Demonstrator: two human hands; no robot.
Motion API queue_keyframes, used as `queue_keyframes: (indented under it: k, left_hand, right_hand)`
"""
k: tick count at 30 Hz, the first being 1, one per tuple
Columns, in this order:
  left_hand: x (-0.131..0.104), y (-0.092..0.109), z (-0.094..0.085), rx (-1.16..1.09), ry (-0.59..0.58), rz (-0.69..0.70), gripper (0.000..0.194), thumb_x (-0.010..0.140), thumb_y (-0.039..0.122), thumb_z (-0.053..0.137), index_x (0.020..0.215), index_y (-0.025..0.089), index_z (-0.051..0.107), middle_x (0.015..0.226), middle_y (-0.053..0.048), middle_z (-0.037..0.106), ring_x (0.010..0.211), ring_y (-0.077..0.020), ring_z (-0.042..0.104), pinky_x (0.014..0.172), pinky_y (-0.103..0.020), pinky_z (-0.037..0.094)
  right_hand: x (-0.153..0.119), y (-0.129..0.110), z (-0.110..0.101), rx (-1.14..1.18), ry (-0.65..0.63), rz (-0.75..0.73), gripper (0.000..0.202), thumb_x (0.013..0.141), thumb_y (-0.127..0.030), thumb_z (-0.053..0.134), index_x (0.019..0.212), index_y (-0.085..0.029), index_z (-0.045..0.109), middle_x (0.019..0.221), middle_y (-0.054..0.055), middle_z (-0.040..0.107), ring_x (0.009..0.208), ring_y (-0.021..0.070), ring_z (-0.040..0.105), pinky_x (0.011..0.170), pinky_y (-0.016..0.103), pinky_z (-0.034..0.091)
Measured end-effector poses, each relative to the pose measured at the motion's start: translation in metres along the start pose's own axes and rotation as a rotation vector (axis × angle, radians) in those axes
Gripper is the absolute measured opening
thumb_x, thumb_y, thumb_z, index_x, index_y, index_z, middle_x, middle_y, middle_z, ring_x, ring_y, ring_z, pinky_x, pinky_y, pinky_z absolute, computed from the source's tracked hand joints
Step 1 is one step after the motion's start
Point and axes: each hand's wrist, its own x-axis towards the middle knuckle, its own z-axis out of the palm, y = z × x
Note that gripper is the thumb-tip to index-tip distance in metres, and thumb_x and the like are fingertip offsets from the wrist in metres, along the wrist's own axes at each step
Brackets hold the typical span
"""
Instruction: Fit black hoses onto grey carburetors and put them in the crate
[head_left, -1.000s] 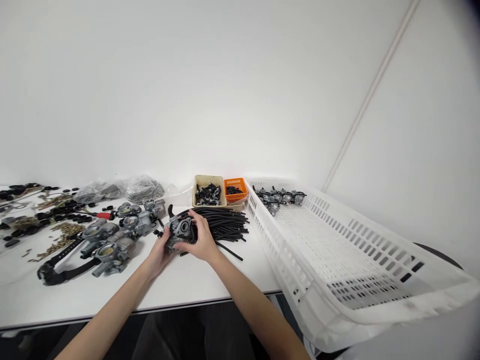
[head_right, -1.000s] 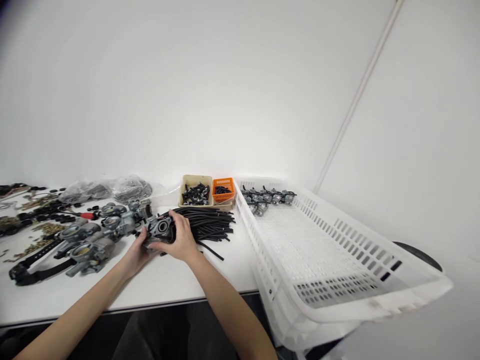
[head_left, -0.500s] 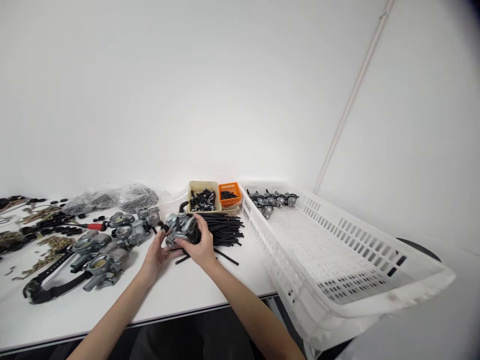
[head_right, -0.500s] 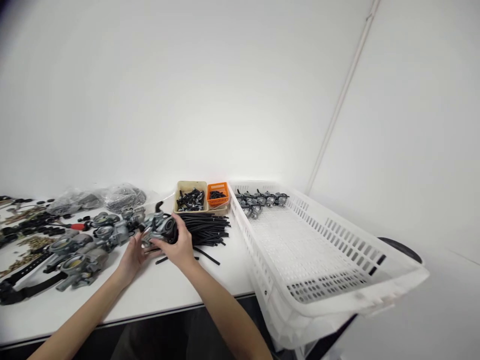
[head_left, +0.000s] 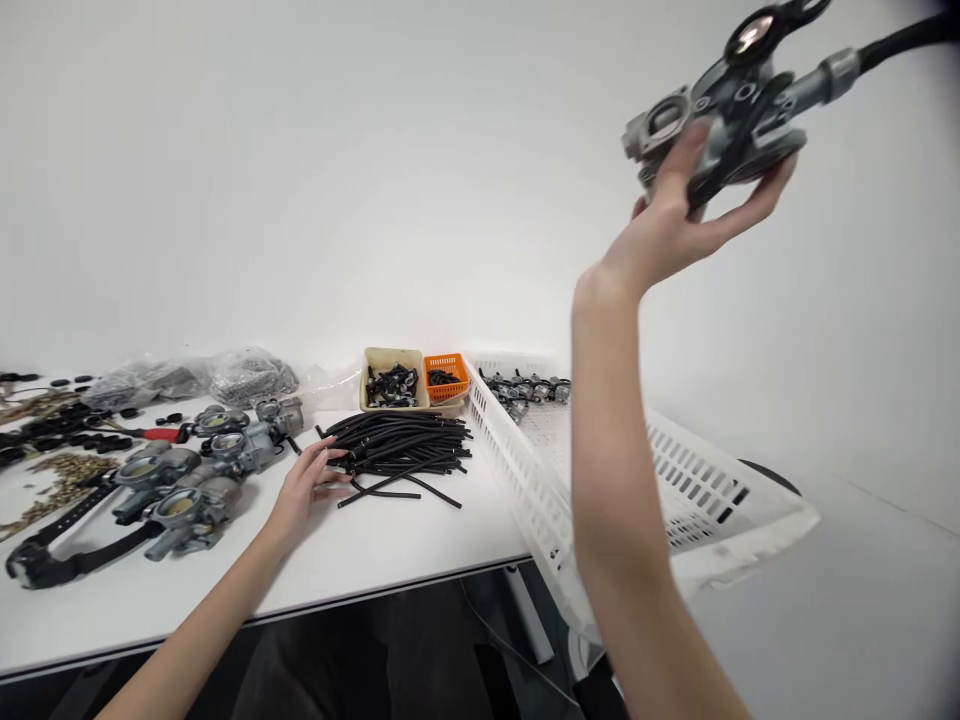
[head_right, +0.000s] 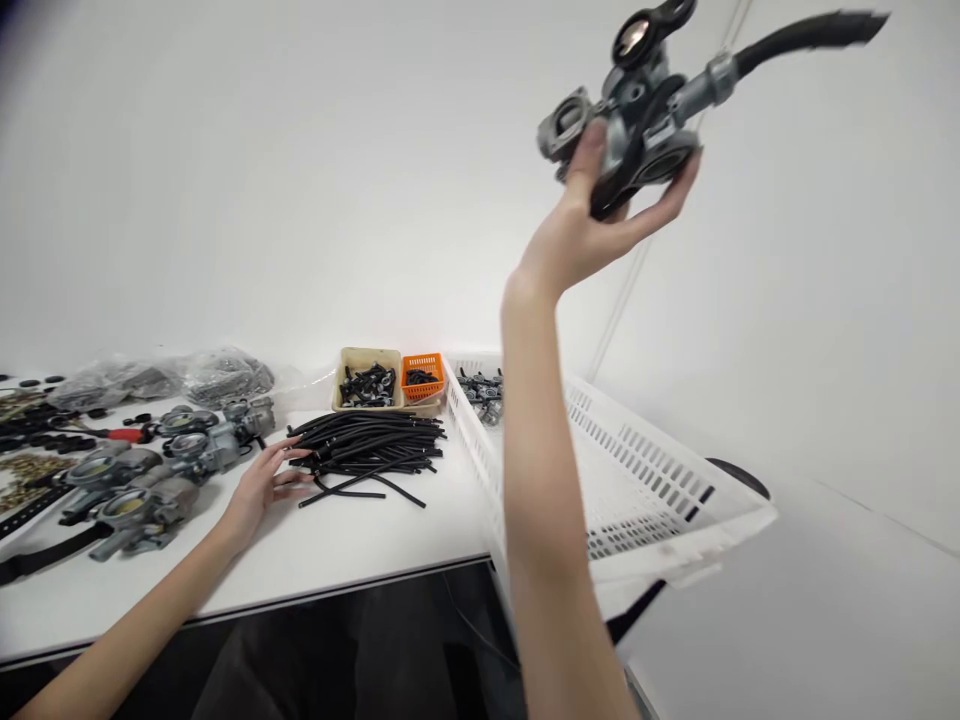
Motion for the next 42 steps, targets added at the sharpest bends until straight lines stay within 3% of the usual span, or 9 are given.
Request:
queue_keyframes:
  k: [2, 5, 7, 9, 14, 18, 25, 33, 42]
  left_hand:
    - [-0.001, 0.001, 0.001, 0.033, 0.019, 0.000, 0.052, 0.076, 0.055, 0.061, 0.118, 0.028, 0.052, 0.115, -0.005, 0.057, 0.076, -0.0181, 0.065, 0.066, -0.036, 0.057]
    - [-0.002, 0.001, 0.003, 0.092, 0.025, -0.020, 0.051, 0.074, 0.055, 0.064, 0.115, 0.027, 0.053, 0.117, -0.005, 0.056, 0.076, -0.0176, 0.066, 0.067, -0.036, 0.058]
    - [-0.002, 0.000, 0.004, 0.130, 0.032, -0.018, 0.052, 0.072, 0.055, 0.065, 0.114, 0.026, 0.054, 0.117, -0.005, 0.056, 0.076, -0.0178, 0.066, 0.068, -0.036, 0.058]
    - [-0.002, -0.001, 0.005, 0.163, 0.042, -0.015, 0.052, 0.071, 0.055, 0.066, 0.113, 0.026, 0.054, 0.117, -0.006, 0.056, 0.077, -0.0186, 0.066, 0.069, -0.038, 0.058]
    - [0.001, -0.005, 0.003, 0.219, 0.058, -0.015, 0.053, 0.070, 0.054, 0.067, 0.113, 0.026, 0.055, 0.122, -0.008, 0.054, 0.082, -0.0220, 0.066, 0.069, -0.039, 0.059]
    - [0.001, -0.007, 0.003, 0.244, 0.101, -0.019, 0.052, 0.068, 0.054, 0.069, 0.110, 0.027, 0.056, 0.127, -0.007, 0.052, 0.084, -0.0224, 0.065, 0.068, -0.038, 0.059]
    - [-0.005, -0.003, 0.014, 0.323, 0.194, -0.022, 0.052, 0.068, 0.060, 0.063, 0.109, 0.028, 0.057, 0.109, -0.006, 0.061, 0.083, -0.0227, 0.064, 0.064, -0.033, 0.059]
    - [-0.007, -0.001, 0.016, 0.354, 0.187, -0.040, 0.056, 0.068, 0.061, 0.063, 0.113, 0.029, 0.056, 0.086, -0.005, 0.066, 0.083, -0.0251, 0.064, 0.066, -0.035, 0.059]
    - [-0.008, 0.001, 0.018, 0.369, 0.175, -0.068, 0.058, 0.067, 0.062, 0.063, 0.114, 0.031, 0.055, 0.079, -0.003, 0.065, 0.081, -0.0271, 0.065, 0.068, -0.037, 0.058]
  right_hand:
    - [0.017, 0.007, -0.027, -0.308, 0.203, -0.142, 0.073, 0.079, -0.031, -0.003, 0.147, -0.006, 0.006, 0.154, 0.010, -0.005, 0.137, 0.0280, -0.002, 0.100, 0.042, 0.029]
    - [0.004, -0.004, -0.049, -0.924, 0.119, 0.068, 0.069, 0.086, -0.035, 0.038, 0.145, -0.007, 0.016, 0.150, 0.022, 0.022, 0.139, 0.0290, 0.027, 0.105, 0.047, 0.031]
    - [-0.025, -0.019, -0.063, -1.284, -0.041, 0.388, 0.072, 0.081, -0.037, 0.056, 0.141, -0.013, 0.024, 0.135, 0.021, 0.048, 0.120, 0.0272, 0.055, 0.099, 0.048, 0.042]
    - [-0.063, -0.032, -0.081, -1.475, -0.269, 0.706, 0.070, 0.076, -0.036, 0.066, 0.135, -0.016, 0.033, 0.119, 0.015, 0.062, 0.105, 0.0277, 0.064, 0.091, 0.048, 0.048]
    - [-0.157, -0.039, -0.126, -1.635, -0.994, 1.206, 0.064, 0.073, -0.031, 0.067, 0.129, -0.018, 0.040, 0.107, 0.015, 0.067, 0.097, 0.0307, 0.064, 0.078, 0.038, 0.050]
    - [-0.203, -0.026, -0.144, -1.625, -1.235, 1.446, 0.067, 0.072, -0.036, 0.067, 0.130, -0.019, 0.039, 0.112, 0.017, 0.064, 0.100, 0.0313, 0.063, 0.077, 0.034, 0.048]
    - [-0.240, 0.002, -0.163, -1.563, -1.326, 1.574, 0.071, 0.061, -0.027, 0.073, 0.127, -0.019, 0.046, 0.114, 0.017, 0.062, 0.101, 0.0318, 0.062, 0.076, 0.034, 0.048]
    - [-0.268, 0.020, -0.172, -1.528, -1.238, 1.606, 0.072, 0.066, -0.028, 0.069, 0.131, -0.015, 0.042, 0.115, 0.018, 0.063, 0.105, 0.0323, 0.062, 0.080, 0.034, 0.047]
    - [-0.294, 0.018, -0.185, -1.350, -1.200, 1.617, 0.070, 0.069, -0.030, 0.071, 0.133, -0.018, 0.044, 0.124, 0.013, 0.062, 0.112, 0.0292, 0.059, 0.090, 0.033, 0.046]
